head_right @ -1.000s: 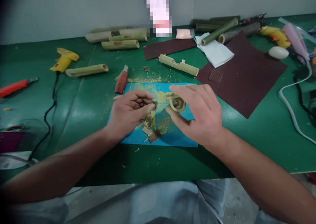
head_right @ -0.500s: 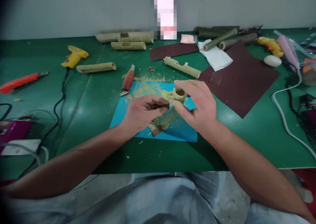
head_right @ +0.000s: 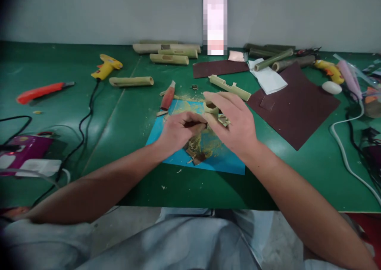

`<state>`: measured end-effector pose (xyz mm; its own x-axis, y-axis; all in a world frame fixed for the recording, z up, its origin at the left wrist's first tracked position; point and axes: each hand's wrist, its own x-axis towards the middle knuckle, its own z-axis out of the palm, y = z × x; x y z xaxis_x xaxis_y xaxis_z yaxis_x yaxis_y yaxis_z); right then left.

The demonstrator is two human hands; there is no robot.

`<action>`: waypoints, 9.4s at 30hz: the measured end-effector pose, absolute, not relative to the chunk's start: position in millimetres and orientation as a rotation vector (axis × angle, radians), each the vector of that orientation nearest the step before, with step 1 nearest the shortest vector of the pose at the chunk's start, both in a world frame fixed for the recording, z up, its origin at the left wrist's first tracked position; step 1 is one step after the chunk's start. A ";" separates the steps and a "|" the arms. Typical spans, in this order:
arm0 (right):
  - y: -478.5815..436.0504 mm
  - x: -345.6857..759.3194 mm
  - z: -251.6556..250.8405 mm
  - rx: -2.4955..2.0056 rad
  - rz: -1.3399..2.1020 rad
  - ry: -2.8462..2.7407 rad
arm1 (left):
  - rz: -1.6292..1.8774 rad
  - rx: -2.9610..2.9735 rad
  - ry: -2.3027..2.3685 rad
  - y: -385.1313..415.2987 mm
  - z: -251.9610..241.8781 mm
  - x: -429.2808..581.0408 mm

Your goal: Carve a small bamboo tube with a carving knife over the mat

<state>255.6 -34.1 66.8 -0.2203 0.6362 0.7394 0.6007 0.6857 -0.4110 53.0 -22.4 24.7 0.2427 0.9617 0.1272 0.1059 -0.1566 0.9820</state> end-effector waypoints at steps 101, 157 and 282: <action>-29.0 261.8 53.5 -0.840 0.131 -2.004 | 1.060 1.317 1.020 -17.8 21.3 59.9; -28.7 259.7 52.2 -0.852 0.277 -1.981 | 0.967 1.589 1.039 -14.0 35.3 53.0; -32.0 262.3 53.7 -0.757 0.204 -1.941 | 0.783 1.424 0.849 -10.4 34.3 52.8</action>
